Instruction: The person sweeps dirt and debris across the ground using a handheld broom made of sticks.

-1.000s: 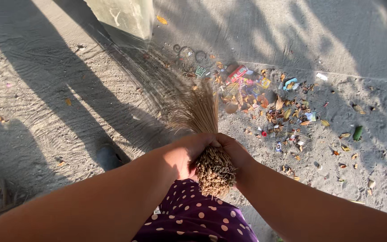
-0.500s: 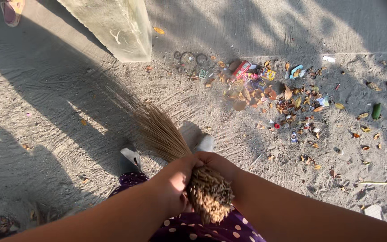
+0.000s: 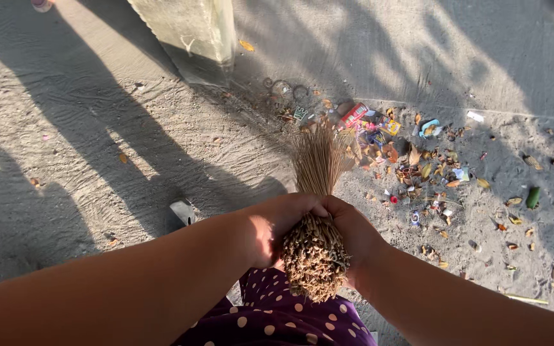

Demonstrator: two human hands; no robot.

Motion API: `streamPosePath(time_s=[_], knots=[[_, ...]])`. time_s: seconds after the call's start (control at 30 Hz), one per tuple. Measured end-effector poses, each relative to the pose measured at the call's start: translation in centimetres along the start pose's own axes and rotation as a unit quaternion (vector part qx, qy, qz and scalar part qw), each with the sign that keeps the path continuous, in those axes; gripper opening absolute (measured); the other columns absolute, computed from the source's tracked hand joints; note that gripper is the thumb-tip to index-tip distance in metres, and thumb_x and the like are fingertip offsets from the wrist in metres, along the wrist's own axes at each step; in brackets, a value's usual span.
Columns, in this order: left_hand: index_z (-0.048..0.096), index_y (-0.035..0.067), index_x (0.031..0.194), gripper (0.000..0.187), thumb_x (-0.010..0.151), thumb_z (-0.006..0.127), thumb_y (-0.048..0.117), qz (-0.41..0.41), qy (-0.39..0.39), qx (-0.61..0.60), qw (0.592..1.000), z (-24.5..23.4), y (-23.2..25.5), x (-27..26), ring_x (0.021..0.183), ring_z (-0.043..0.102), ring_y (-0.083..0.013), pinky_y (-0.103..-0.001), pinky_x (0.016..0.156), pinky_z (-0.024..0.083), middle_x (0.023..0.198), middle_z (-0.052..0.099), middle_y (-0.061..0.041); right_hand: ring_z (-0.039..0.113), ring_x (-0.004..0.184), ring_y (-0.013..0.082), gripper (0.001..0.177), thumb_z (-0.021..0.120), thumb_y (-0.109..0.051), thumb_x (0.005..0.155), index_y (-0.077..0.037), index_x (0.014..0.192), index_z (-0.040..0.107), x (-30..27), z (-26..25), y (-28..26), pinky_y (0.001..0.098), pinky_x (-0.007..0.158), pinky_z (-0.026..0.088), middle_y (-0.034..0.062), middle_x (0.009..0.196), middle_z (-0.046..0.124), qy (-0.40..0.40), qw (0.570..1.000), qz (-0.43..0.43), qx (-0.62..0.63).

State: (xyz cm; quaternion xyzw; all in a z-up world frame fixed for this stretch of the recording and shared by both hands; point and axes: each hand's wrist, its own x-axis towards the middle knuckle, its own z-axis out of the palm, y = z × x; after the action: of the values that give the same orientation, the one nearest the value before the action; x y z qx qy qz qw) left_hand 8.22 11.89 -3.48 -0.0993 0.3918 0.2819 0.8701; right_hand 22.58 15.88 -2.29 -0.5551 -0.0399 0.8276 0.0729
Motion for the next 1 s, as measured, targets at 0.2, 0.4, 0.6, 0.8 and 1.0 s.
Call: streamPosePath(time_s=[0.2,0.4,0.6,0.8,1.0], knots=[[0.067,0.005,0.106,0.025,0.094,0.061,0.026,-0.004,0.189,-0.078,0.979,0.9,0.8,-4.9,0.07,0.074,-0.0239,-0.037,0.072,0.064,0.087,0.077,-0.011,0.072,0.062,0.0255,0.028,0.054,-0.026,0.098,-0.001,0.097,0.068,2.3,3.0,-1.6,0.0388,0.06,0.064,0.014,0.08,0.074,-0.07,0.99,0.064,-0.106],[0.061,0.0,0.109,0.029,0.095,0.056,0.024,0.06,0.202,-0.137,0.968,-2.8,1.9,-4.9,0.074,0.075,-0.0269,-0.043,0.078,0.065,0.091,0.074,-0.014,0.073,0.069,0.022,0.025,0.051,-0.02,0.099,-0.004,0.103,0.069,10.1,3.6,-1.8,0.037,0.064,0.064,0.0105,0.085,0.074,-0.19,0.958,0.036,-0.21],[0.06,0.002,0.107,0.027,0.091,0.056,0.022,0.0,0.194,0.028,0.981,-1.5,2.5,4.5,0.073,0.075,-0.0273,-0.045,0.078,0.064,0.09,0.074,-0.014,0.072,0.061,0.0255,0.027,0.049,-0.029,0.097,-0.006,0.093,0.064,7.7,-2.4,-3.6,0.0401,0.058,0.065,0.0114,0.078,0.072,-0.06,0.991,0.046,-0.113],[0.062,0.005,0.105,0.026,0.085,0.056,0.02,-0.068,0.033,0.092,0.993,1.6,1.4,9.2,0.071,0.074,-0.03,-0.05,0.074,0.065,0.086,0.072,-0.013,0.07,0.067,0.0296,0.028,0.056,-0.032,0.096,-0.007,0.103,0.064,0.4,-4.4,-3.6,0.0468,0.064,0.062,0.0146,0.085,0.071,0.189,0.978,-0.039,-0.083],[0.062,0.004,0.104,0.027,0.088,0.061,0.026,-0.001,0.025,0.054,0.998,-0.1,-0.7,3.1,0.071,0.074,-0.0281,-0.042,0.069,0.066,0.085,0.073,-0.013,0.074,0.071,0.0308,0.031,0.055,-0.034,0.095,-0.005,0.105,0.063,-2.5,0.4,-0.5,0.0484,0.069,0.065,0.017,0.09,0.072,0.078,0.997,-0.01,-0.019]])
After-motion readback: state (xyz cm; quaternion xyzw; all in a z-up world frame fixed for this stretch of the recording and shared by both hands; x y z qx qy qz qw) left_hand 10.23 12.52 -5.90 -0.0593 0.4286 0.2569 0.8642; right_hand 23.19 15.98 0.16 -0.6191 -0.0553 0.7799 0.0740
